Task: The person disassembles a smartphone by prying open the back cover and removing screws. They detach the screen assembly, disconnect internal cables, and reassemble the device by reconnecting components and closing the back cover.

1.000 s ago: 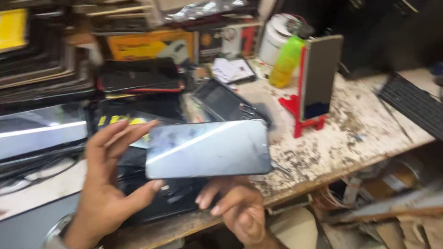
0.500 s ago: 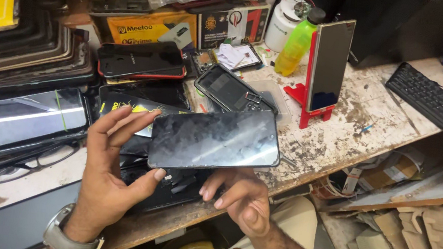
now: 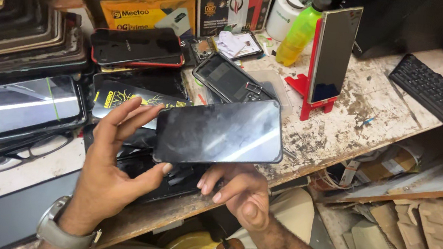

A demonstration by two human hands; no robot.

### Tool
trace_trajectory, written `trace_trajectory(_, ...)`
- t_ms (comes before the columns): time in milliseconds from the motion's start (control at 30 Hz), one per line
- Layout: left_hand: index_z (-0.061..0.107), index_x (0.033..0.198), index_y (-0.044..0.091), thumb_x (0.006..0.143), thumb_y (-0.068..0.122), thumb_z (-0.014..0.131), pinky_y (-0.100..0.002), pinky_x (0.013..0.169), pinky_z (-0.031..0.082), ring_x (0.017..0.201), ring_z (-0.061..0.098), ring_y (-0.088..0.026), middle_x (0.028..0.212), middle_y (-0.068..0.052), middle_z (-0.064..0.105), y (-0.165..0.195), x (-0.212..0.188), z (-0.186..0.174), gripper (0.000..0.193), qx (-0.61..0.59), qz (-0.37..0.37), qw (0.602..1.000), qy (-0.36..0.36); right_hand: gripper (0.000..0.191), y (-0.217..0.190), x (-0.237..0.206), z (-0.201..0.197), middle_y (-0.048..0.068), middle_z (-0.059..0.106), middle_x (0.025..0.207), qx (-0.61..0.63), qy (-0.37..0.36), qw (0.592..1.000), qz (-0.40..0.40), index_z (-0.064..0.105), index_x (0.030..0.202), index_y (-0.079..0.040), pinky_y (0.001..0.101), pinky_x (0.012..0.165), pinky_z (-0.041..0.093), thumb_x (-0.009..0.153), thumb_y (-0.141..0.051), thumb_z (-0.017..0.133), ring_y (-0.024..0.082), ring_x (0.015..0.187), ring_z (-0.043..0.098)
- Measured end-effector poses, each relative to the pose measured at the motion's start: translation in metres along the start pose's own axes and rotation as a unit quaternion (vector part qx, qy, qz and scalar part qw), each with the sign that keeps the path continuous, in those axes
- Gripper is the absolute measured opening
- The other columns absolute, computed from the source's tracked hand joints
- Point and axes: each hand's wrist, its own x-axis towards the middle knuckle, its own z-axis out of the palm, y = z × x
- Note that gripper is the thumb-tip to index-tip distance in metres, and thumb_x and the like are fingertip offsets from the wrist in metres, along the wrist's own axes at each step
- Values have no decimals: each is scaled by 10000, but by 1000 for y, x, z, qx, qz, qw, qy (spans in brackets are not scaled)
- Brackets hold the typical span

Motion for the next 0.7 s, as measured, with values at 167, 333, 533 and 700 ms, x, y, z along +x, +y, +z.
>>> trace_trajectory(167, 364, 1483, 68, 673, 303, 904, -464, 1208, 188, 1386, 540, -243, 1400, -100, 658, 7, 4, -3, 1002, 161, 48, 986, -5, 535, 1, 0, 0, 230, 697, 939, 3, 5, 1000, 5, 702, 919, -36, 471, 907, 574, 986, -563, 647, 326, 908, 689)
trace_trajectory(333, 359, 1486, 73, 699, 369, 899, -499, 1208, 180, 1343, 566, -240, 1365, -78, 676, 11, 4, -3, 999, 186, 63, 980, 3, 548, 1, -1, 1, 202, 682, 902, -4, 13, 1000, 9, 691, 912, -42, 465, 917, 554, 993, -581, 633, 318, 917, 678)
trace_trajectory(533, 349, 1478, 47, 765, 392, 888, -523, 1215, 167, 1356, 528, -260, 1388, -71, 660, 8, 0, -3, 958, 252, 122, 959, 39, 539, 4, 0, 2, 167, 658, 897, 9, 19, 1000, -4, 692, 905, -28, 465, 915, 540, 1006, -554, 628, 317, 915, 663)
trace_trajectory(700, 373, 1458, 50, 827, 376, 890, -516, 1226, 177, 1376, 515, -256, 1438, -72, 637, 6, -3, -5, 878, 286, 144, 945, 69, 546, 4, 1, 2, 155, 583, 1169, 25, 35, 999, -10, 704, 870, 11, 470, 846, 574, 997, -517, 650, 279, 853, 658)
